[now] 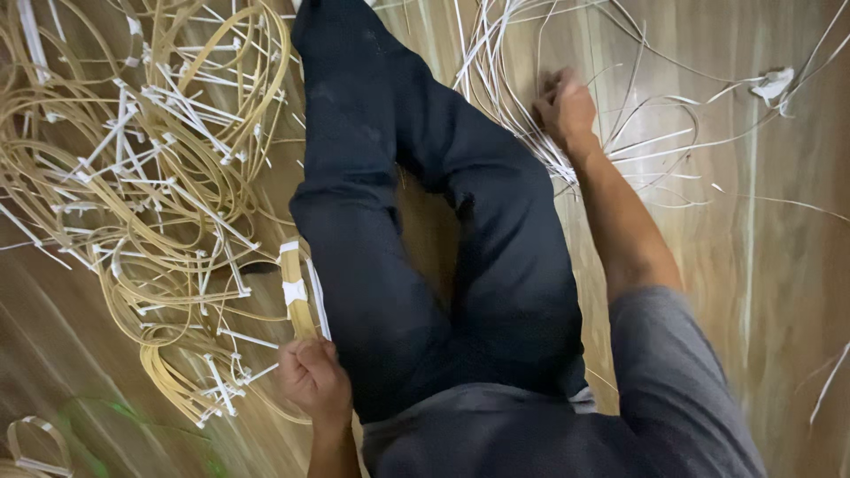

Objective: The person sits on the floor and assembles a small frame using thin wooden strips and white plastic ties. They wrap the ties around the frame to secure the joints, then use scissors to trim the excess tie length. The process is repeated for multiple frames.

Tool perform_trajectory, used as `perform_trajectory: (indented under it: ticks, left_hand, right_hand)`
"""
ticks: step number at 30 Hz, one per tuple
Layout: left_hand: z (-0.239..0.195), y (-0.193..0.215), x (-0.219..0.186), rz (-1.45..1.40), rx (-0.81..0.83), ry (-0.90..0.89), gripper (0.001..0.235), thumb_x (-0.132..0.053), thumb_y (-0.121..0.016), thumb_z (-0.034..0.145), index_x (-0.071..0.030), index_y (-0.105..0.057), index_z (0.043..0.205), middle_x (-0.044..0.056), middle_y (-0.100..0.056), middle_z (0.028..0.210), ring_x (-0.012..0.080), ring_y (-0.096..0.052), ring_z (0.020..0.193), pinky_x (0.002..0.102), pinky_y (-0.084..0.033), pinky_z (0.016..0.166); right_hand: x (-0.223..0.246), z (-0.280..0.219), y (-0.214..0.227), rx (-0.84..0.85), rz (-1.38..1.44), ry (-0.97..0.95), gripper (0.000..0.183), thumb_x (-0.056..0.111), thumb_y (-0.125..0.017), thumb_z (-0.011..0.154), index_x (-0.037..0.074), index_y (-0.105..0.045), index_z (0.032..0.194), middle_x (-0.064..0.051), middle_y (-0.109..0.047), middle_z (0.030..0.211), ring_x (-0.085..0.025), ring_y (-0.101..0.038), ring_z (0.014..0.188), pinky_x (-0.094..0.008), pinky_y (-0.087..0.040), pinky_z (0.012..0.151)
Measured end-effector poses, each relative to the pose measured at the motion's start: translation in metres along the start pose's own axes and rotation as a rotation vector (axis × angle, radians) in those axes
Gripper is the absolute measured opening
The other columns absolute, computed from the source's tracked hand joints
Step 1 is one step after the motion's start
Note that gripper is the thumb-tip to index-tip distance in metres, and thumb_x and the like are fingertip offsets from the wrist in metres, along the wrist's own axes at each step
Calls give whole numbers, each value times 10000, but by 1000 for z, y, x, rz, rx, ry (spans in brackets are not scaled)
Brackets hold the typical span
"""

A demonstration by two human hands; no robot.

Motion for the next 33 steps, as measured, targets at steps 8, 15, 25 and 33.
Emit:
perform_trajectory:
  ticks: [8, 15, 25, 33]
  left_hand:
    - [0, 5, -2, 60, -9, 7, 227, -152, -461, 1110, -18, -516, 935, 25, -539, 674, 59, -445, 558, 204, -368, 504]
    - [-1, 3, -17, -35, 36, -20, 252, -128, -463, 1108, -8, -514, 892, 12, -519, 659, 42, -436, 545, 206, -344, 484]
    - [-10, 13, -49, 34, 14, -156, 222, -86, -506, 1093, 5, -558, 898, 2, -545, 672, 43, -457, 595, 208, -356, 530]
    - [-16, 14, -86, 179, 99, -329, 265, -184, -525, 1080, -15, -594, 887, -3, -607, 683, 53, -562, 598, 217, -440, 534]
  right_hand:
    - [-13, -1, 13, 197, 163, 80, 229, 131, -704, 886, 2, -751, 1069, -178, -733, 929, -240, -695, 820, -359, -544, 727]
    - [29, -38, 197, 310, 643, 112, 96, 151, -644, 1074, 99, -697, 1135, -5, -682, 1014, -76, -609, 848, -241, -494, 726]
    - [186, -180, 345, 271, 777, 523, 152, 168, -498, 1209, 87, -611, 1148, -78, -687, 987, -151, -714, 917, -310, -618, 837]
    - [333, -293, 247, 694, 804, 940, 60, 78, -544, 1067, 42, -591, 1055, -179, -667, 1216, -180, -615, 1182, -333, -502, 973]
Point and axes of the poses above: each hand's wrist, its own z-axis towards the middle knuckle, its own y-axis out of the back of the hand, x = y × z, the point moved 6 cm from there along z, towards the middle knuckle
